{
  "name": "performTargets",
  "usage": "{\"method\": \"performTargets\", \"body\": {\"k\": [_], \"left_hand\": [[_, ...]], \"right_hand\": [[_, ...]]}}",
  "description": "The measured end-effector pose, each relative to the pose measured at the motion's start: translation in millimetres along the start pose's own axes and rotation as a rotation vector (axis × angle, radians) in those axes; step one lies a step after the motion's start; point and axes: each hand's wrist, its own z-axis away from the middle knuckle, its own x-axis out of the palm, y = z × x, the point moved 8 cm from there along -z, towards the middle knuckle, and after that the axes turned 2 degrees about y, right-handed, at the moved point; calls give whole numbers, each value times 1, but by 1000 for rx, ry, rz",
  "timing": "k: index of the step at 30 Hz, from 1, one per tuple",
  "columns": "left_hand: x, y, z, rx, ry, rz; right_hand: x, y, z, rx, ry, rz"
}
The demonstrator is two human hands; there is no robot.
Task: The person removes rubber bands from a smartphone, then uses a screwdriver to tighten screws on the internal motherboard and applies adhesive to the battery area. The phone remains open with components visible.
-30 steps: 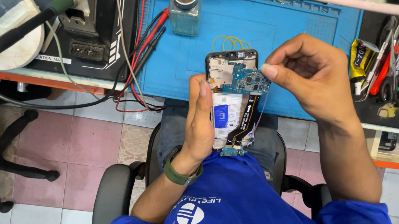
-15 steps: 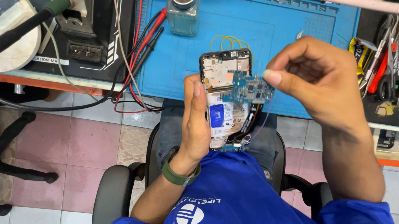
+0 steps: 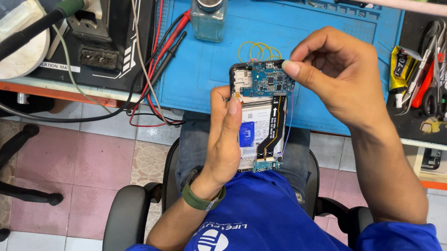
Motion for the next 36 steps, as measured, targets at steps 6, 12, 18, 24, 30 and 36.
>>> {"method": "performTargets", "body": {"k": [6,12,18,24,30,36], "left_hand": [[1,-3,0,-37,-9,31],[0,-2,1,-45,-5,25],[0,-1,3,-25,-14,10],[4,-1,3,1,-43,29],[3,-1,3,-5,-42,68],[6,-1,3,1,-68,86]], "right_hand": [[7,-1,4,-54,-7,15],[9,-7,6,-119,34,115],[15,9,13,30,65,-76],[16,37,15,194,99,-163],[16,40,18,201,97,-180],[9,34,28,167,118,-184]]}}
